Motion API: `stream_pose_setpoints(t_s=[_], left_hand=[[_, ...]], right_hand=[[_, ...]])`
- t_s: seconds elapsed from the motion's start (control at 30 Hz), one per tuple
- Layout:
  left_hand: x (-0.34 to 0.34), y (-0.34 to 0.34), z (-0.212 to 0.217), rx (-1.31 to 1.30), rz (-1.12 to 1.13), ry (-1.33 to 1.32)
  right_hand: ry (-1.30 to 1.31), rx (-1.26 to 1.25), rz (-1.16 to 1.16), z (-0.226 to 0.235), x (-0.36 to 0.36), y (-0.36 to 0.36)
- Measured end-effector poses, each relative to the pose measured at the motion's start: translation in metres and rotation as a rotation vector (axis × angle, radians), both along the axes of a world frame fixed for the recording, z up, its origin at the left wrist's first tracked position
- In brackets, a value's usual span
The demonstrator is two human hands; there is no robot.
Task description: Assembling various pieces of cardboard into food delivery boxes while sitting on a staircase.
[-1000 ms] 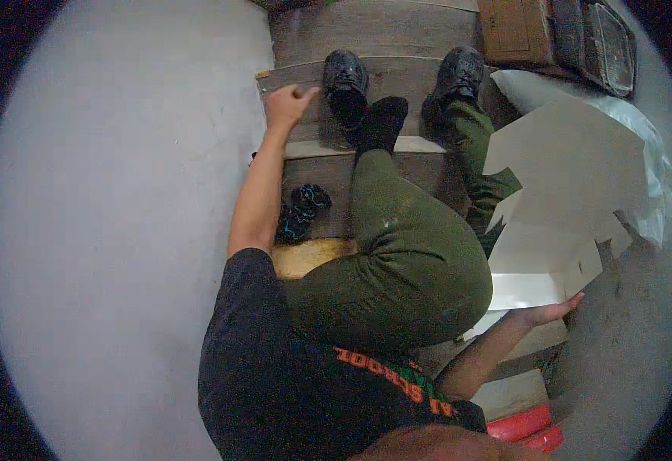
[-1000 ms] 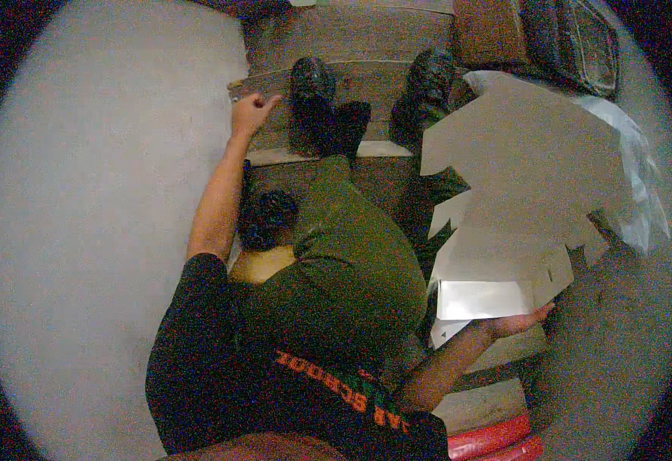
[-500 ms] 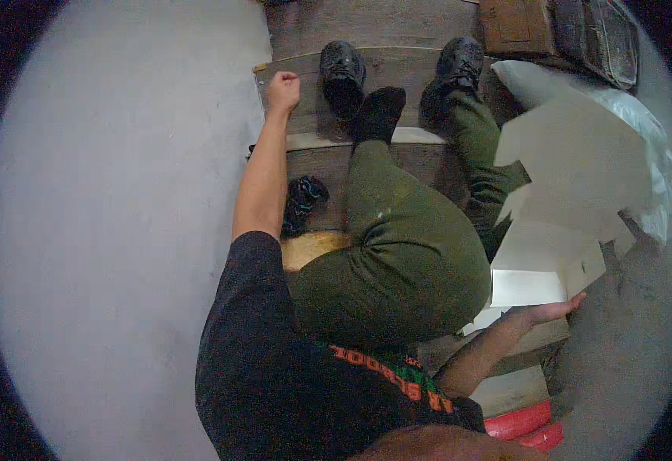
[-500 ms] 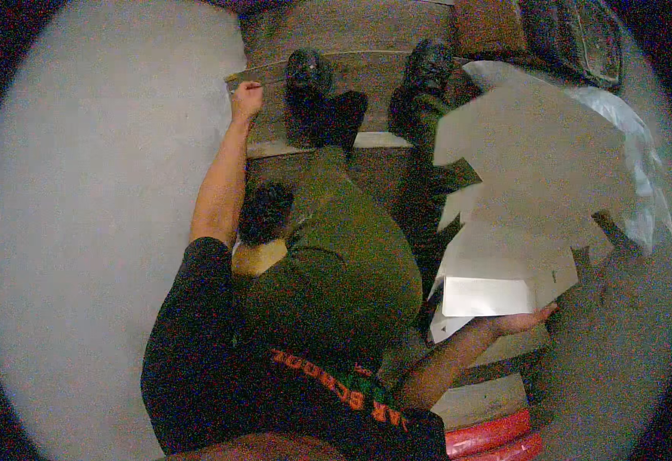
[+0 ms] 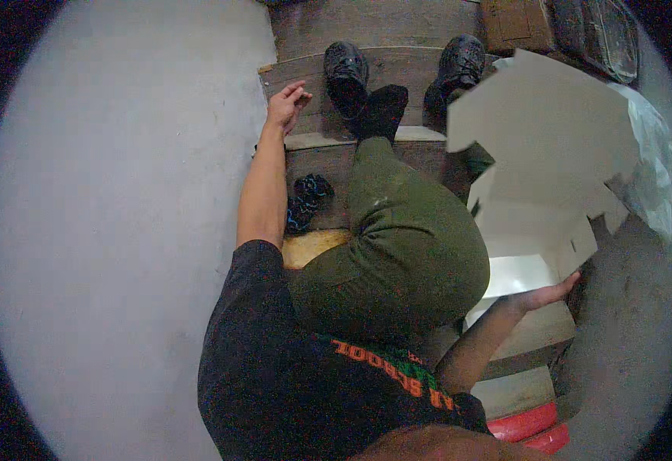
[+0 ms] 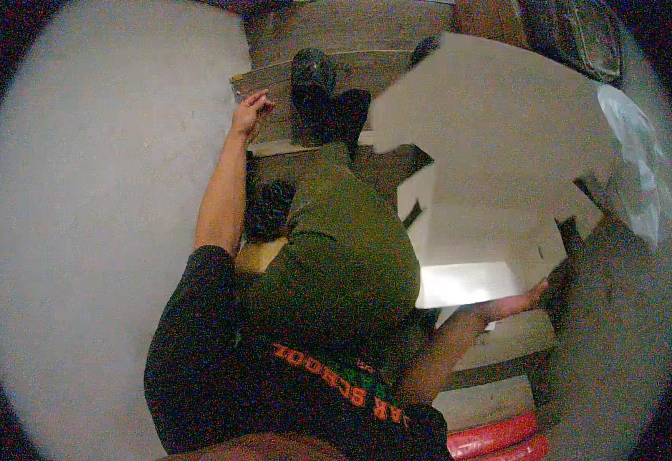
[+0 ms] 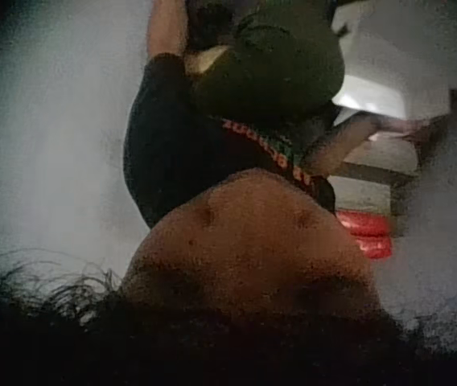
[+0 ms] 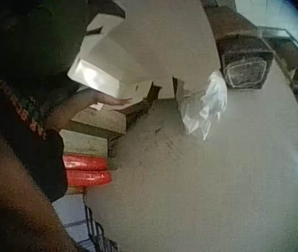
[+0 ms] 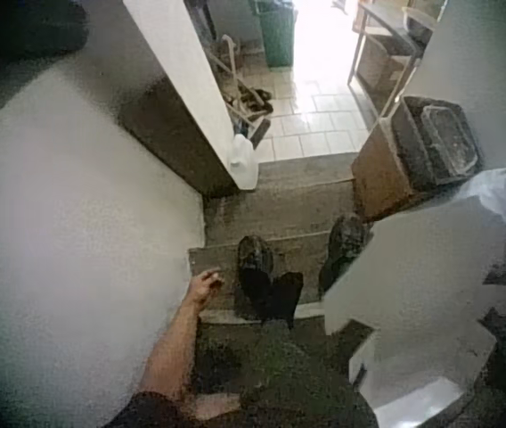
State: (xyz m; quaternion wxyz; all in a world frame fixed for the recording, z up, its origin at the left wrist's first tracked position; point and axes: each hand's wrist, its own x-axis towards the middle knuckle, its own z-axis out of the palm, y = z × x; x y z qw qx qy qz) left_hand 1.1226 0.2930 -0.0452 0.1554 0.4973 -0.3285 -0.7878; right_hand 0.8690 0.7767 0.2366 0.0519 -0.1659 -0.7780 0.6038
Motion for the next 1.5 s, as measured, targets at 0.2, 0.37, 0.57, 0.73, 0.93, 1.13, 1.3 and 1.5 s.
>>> stream_pose_setpoints(t_s=[0.2,0.37,0.57,0.73,0.93,1.13,1.3,1.5], left_hand=[[-0.002,0.009,-0.002,0.021,0.014,-0.118],[0.002,0.013,-0.010,-0.017,0.088,-0.162],[0.009,0.016,-0.013,-0.058,0.107,-0.015],[0.000,0.025,-0.001,-0.066,0.081,-0.130],[-0.005,0.028,0.011,-0.049,0.024,-0.191],[-0.020,0.029,0.032,-0.082,-0.243,-0.387],[-0.025,0.038,0.035,-0.108,-0.247,-0.429],[-0.019,0.047,0.006,0.077,0.093,-0.124]], right_hand=[[-0.026,-0.200,-0.144,0.018,0.010,-0.073],[0.005,-0.044,-0.092,0.006,0.010,-0.055],[0.021,-0.066,-0.023,0.009,0.012,-0.062],[0.037,-0.185,-0.139,0.013,0.013,-0.069],[0.030,-0.231,-0.070,0.006,0.011,-0.059],[0.035,-0.262,-0.071,0.009,0.008,-0.065],[-0.010,-0.220,-0.046,0.010,0.011,-0.067],[-0.009,-0.229,-0.150,0.013,0.013,-0.073]])
